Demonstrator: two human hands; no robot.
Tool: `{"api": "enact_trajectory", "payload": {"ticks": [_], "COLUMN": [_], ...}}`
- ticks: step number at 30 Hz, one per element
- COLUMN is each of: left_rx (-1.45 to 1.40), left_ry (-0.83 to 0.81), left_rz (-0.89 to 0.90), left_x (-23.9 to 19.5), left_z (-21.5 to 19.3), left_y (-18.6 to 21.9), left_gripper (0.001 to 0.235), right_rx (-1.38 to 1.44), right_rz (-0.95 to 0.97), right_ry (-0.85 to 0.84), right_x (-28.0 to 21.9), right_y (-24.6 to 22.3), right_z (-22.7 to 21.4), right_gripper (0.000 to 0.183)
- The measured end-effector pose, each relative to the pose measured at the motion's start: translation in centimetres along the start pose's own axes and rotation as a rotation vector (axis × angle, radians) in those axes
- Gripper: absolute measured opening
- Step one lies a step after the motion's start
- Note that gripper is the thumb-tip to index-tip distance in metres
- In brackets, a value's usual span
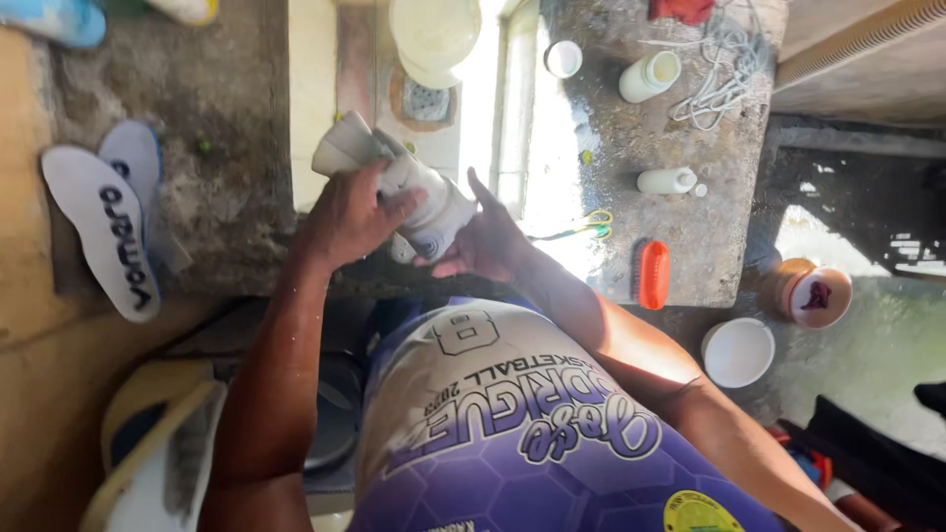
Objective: The person scrubs a white sneaker with a green brush and a purple liquid cleaner at a concrete sink. They repeatedly apply the cleaner, scrub the upper and sole, and rinse the shoe under running water.
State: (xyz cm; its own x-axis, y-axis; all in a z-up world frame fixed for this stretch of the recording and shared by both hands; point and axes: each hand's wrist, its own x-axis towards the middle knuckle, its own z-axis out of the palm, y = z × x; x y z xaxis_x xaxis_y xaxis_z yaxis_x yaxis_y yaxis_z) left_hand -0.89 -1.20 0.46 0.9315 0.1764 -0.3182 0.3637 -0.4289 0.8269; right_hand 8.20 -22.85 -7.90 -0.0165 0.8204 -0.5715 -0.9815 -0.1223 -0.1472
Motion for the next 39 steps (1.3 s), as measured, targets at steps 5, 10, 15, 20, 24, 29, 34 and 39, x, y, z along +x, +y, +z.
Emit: {"api": "enact_trajectory", "payload": {"ticks": [5, 10, 15, 20, 24, 29, 34, 39], "left_rx": [-0.129, -0.161, 0.019, -0.004, 0.013, 0.077, 0.078, 0.101], "left_ry": [0.243, 0.286, 0.217, 0.113, 0.038, -0.074, -0.117, -0.181], "left_rz": [0.025, -0.015, -0.143, -0.163, -0.107, -0.135, -0.145, -0.068], "left_x": [-0.1, 0.4, 1.9, 3.3, 5.7, 7.6, 8.4, 8.6], "left_z": [1.6, 1.8, 0.8, -0.1, 0.3, 1.4, 1.9, 2.1], "left_y": [0.2, 1.2, 2.5, 3.8, 4.3, 4.2, 4.9, 5.1], "left_gripper": [0.049, 0.054, 0.063, 0.066, 0.067, 0.076, 0.078, 0.077], "right_rx": [-1.501, -2.038, -2.009, -1.987, -1.826, -1.861, -2.195, -2.115], "right_rz": [-0.653, -0.243, -0.203, -0.406, -0.805, -1.120, -1.128, -1.093], "right_ry": [0.663, 1.033, 0.981, 0.898, 0.564, 0.082, 0.076, 0.037], "right_x": [-0.4, -0.1, 1.9, 0.5, -5.0, -7.9, -8.1, -8.7], "right_y": [-7.8, -17.2, -19.1, -19.1, -17.1, -12.7, -12.0, -11.6], "right_z": [-7.3, -15.4, -20.0, -15.7, -7.5, 0.3, 2.3, 2.0], "right_gripper": [0.083, 0.107, 0.088, 0.079, 0.057, 0.054, 0.061, 0.057]}}
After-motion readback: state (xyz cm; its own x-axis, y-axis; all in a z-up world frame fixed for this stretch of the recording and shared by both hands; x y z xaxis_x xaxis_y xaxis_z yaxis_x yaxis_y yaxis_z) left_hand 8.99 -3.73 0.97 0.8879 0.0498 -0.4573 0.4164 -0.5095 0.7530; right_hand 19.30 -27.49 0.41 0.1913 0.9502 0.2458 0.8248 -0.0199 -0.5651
